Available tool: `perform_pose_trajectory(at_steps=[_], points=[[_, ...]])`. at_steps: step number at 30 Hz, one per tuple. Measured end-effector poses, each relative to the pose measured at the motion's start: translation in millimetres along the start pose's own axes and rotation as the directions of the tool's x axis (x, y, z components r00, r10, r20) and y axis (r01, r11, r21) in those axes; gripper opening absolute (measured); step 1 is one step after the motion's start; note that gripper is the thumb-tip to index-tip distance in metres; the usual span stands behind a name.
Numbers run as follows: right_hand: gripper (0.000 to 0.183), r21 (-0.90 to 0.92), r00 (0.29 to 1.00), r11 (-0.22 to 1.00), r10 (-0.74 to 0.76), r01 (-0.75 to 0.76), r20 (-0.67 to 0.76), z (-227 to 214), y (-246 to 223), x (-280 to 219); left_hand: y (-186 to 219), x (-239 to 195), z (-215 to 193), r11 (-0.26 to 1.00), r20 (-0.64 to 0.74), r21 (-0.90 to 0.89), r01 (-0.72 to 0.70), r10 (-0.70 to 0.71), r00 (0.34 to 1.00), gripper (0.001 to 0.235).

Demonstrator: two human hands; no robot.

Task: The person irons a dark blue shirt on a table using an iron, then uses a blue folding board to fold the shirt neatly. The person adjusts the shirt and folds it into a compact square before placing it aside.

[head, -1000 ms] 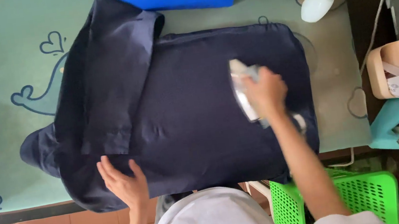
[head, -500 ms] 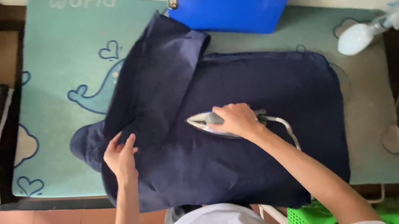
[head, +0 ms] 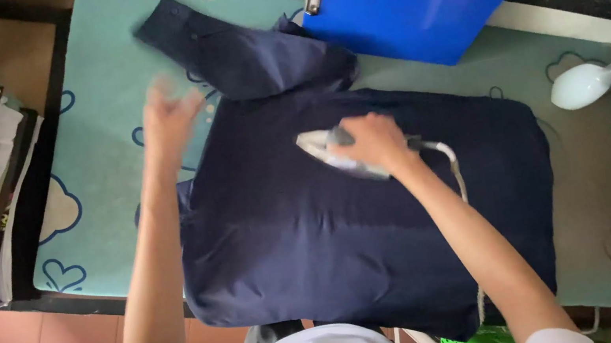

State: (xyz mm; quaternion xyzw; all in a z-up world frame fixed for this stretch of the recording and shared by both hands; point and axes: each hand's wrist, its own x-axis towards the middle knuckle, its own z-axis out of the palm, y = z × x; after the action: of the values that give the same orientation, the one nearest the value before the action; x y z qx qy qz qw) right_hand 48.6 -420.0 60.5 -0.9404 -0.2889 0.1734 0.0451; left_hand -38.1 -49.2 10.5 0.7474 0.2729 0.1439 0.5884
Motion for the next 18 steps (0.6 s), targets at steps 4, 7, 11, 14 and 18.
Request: perform_pose_trajectory(at_steps=[4,7,11,14,18], points=[[0.049,-0.087,0.987,0.984,-0.155,0.158,0.037,22.7,-55.7,-11.2,-44.9,-57.2,-16.1,0.731,0.149,0.683,-0.007,-0.130,0.980,0.072],[0.049,-0.030,0.987,0.987,-0.159,0.160,0.028,24.3,-79.9,18.4,-58.9,-71.8,-26.1,0.674,0.217,0.739,-0.020,-0.209,0.954,0.063],[0.051,0.044,0.994,0.999,0.034,-0.030,-0.106,27.6,-78.6,84.6,-101.1,-62.0,-27.6,0.636,0.087,0.772,0.001,-0.108,0.990,0.055],[0.050,0.044,0.988,0.997,0.069,-0.064,-0.138,23.9,-86.7,99.5,-117.6,-53.4,-27.3,0.656,0.022,0.755,0.011,-0.041,0.999,0.071],[0.054,0.012,0.995,0.995,-0.101,0.102,-0.026,11.3,-128.3,69.4,-114.6,-56.9,-28.3,0.697,0.001,0.716,-0.039,0.056,0.998,0.073]])
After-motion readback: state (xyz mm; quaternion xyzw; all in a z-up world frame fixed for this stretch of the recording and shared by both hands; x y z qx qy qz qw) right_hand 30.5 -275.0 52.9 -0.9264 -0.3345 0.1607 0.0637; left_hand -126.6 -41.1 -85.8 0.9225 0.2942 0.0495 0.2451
